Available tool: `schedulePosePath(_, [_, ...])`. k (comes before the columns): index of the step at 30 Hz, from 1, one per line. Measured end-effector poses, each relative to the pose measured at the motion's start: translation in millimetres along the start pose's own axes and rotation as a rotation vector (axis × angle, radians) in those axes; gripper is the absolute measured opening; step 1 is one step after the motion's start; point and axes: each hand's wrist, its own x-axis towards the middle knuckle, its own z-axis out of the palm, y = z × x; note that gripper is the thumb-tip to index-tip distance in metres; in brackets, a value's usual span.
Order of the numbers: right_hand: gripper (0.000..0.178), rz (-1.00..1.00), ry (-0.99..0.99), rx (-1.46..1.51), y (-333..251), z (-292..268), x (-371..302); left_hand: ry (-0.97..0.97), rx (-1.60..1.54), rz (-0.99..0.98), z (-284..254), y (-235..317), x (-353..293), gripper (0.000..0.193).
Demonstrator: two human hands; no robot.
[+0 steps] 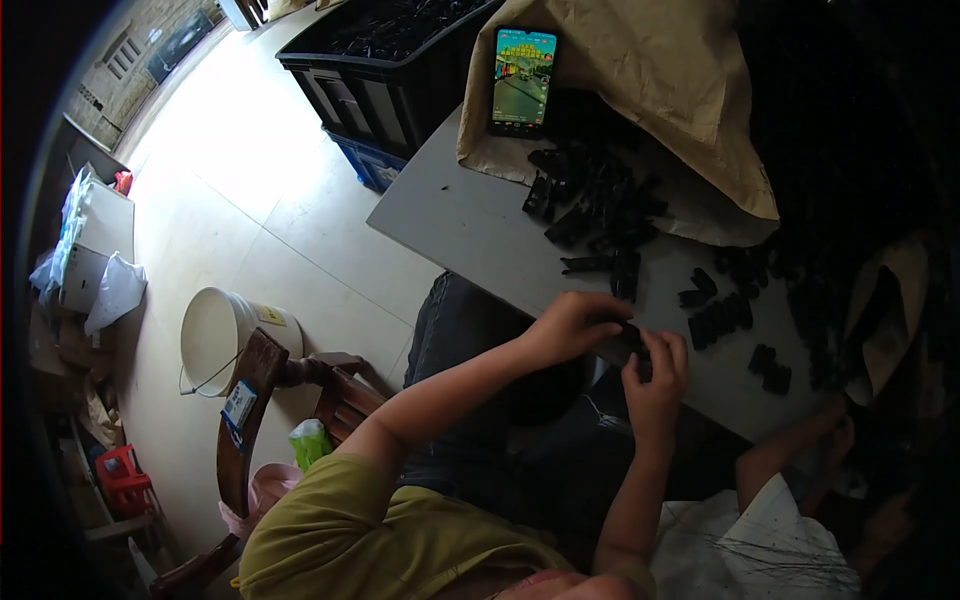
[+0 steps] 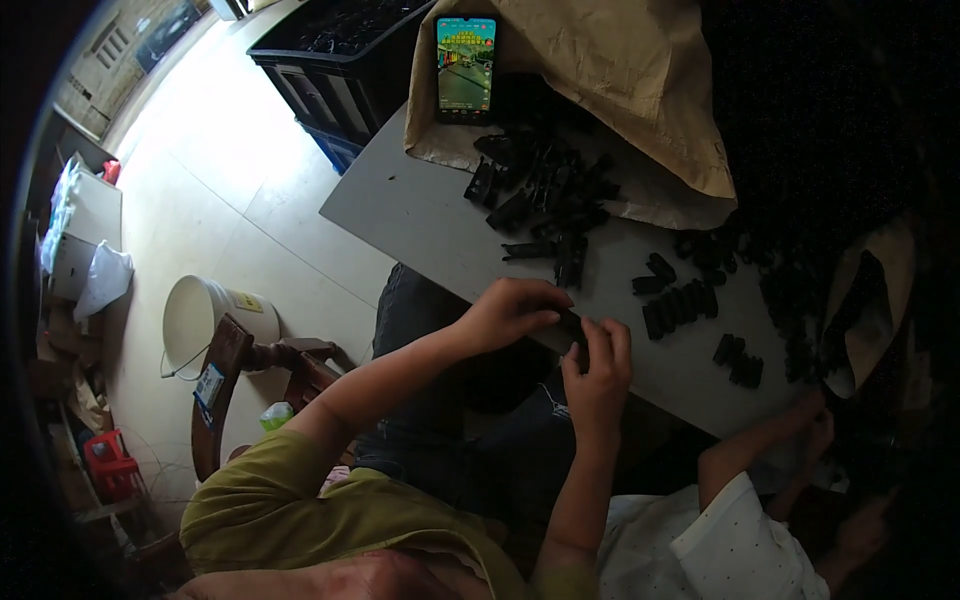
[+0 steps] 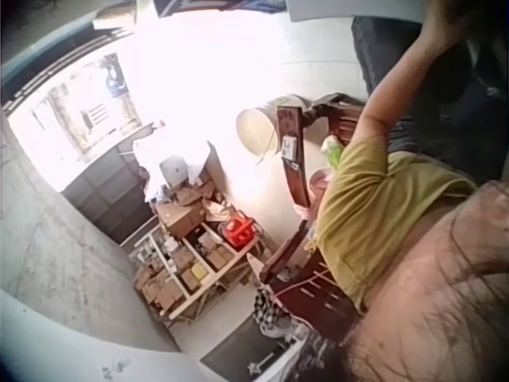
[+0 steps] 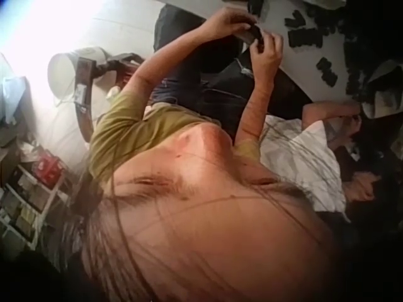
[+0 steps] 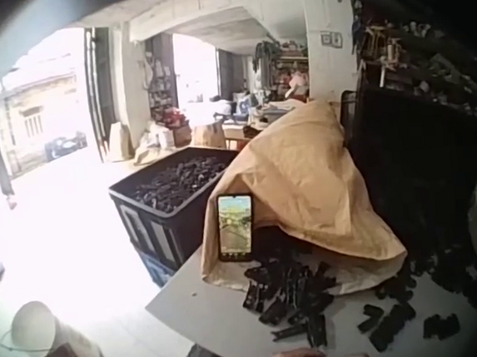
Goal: Manually assembling and inspecting small black plastic components at a workstation.
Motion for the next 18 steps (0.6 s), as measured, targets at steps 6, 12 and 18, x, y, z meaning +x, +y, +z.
schedulePosePath(6, [0.035,-0.020,-0.013,-0.023,-1,-3,-1,0.055,0.089,-0.066,3,7,1,0.020])
schedulePosePath(12, [0.038,-0.172,0.032,-0.212,-4,10,-2,0.010,0.148,0.003,4,7,-2,0.025])
schedulePosePath(18, [0.038,-0.039,0.003,-0.035,-11,2,-1,-0.051,0.050,-0.048,-4,7,-4,0.033])
